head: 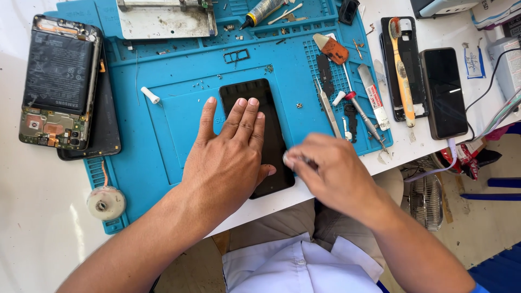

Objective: Applying adhesive to a phone frame and cleaning the screen surface during a repair

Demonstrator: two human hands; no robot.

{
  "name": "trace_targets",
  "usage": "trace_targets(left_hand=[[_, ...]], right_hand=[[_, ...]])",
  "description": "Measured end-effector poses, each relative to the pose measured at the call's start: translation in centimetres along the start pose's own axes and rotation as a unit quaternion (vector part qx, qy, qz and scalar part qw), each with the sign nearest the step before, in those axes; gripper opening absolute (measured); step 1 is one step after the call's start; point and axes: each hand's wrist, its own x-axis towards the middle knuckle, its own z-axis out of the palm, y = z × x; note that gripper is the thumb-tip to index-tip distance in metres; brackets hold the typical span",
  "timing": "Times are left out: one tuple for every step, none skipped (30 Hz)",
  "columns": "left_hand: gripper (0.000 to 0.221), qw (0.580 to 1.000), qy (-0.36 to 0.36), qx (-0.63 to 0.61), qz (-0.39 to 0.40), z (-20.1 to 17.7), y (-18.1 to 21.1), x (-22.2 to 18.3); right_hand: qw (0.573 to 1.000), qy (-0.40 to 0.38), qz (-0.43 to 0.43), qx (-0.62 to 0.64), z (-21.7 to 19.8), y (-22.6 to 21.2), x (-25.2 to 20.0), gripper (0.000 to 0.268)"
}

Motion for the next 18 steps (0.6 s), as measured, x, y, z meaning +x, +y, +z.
trace_targets(left_hand=[[0.092, 1.000, 0.000, -0.001, -0.001, 0.0, 0.0, 0.0], [0.092, 1.000, 0.007, 0.004, -0.002, -0.1, 0.0, -0.1], [0.092, 1.000, 0.014, 0.008, -0.001, -0.1, 0.0, -0.1], [0.092, 1.000, 0.014, 0.007, -0.002, -0.1, 0.1, -0.1], [0.092, 1.000, 0.015, 0.007, -0.002, 0.0, 0.0, -0.1], [0.092, 1.000, 0.016, 0.008, -0.002, -0.1, 0.0, -0.1], [0.092, 1.000, 0.015, 0.009, -0.003, 0.0, 0.0, -0.1], [0.093, 1.000, 0.009, 0.007, -0.004, 0.0, 0.0, -0.1], [0.093, 1.000, 0.003, 0.005, -0.003, 0.0, 0.0, 0.0], [0.093, 1.000, 0.004, 0.005, -0.003, 0.1, 0.1, 0.1], [0.094, 1.000, 0.001, 0.002, -0.005, 0.1, 0.1, 0.1], [0.095, 1.000, -0.002, -0.001, -0.007, 0.1, 0.1, 0.1], [0.095, 1.000, -0.004, 0.000, -0.008, 0.1, 0.1, 0.0], [0.094, 1.000, -0.003, -0.001, -0.006, 0.0, 0.0, 0.0], [0.093, 1.000, 0.000, -0.003, -0.004, 0.0, 0.0, 0.1], [0.093, 1.000, -0.001, -0.003, -0.003, 0.0, 0.0, 0.0], [0.092, 1.000, 0.008, -0.002, -0.003, 0.0, 0.0, 0.0], [0.091, 1.000, 0.018, -0.001, -0.002, -0.1, 0.0, 0.0]], right_hand=[[1.000, -0.002, -0.001, 0.000, 0.2, -0.2, -0.4, 0.009], [0.999, 0.028, 0.000, 0.016, 0.4, -0.4, -0.8, 0.008], [0.998, 0.057, 0.002, 0.032, 0.6, -0.6, -1.2, 0.008], [0.998, 0.056, 0.002, 0.032, 0.6, -0.6, -0.9, 0.008], [0.998, 0.054, 0.000, 0.025, 0.6, -0.6, -0.6, 0.008], [0.998, 0.053, -0.002, 0.018, 0.6, -0.6, -0.3, 0.008], [0.998, 0.053, -0.004, 0.019, 0.7, -0.2, 0.6, 0.008], [0.998, 0.057, -0.013, 0.002, 0.7, 0.3, 1.4, 0.008], [0.998, 0.062, -0.021, -0.015, 0.7, 0.7, 2.2, 0.009], [0.998, 0.063, -0.021, -0.016, 0.7, 1.2, 3.3, 0.009], [0.996, 0.081, -0.029, -0.025, 0.8, 1.5, 4.6, 0.009], [0.994, 0.099, -0.037, -0.034, 0.9, 1.9, 5.8, 0.010], [0.994, 0.099, -0.037, -0.032, 0.9, 2.2, 6.9, 0.010], [0.992, 0.109, -0.049, -0.037, 1.0, 2.6, 7.9, 0.009], [0.990, 0.119, -0.061, -0.044, 0.9, 3.0, 8.9, 0.009], [0.990, 0.119, -0.060, -0.044, 0.8, 3.2, 9.5, 0.009], [0.988, 0.126, -0.076, -0.042, 0.8, 3.5, 10.1, 0.008], [0.986, 0.133, -0.091, -0.041, 0.7, 3.8, 10.6, 0.007]])
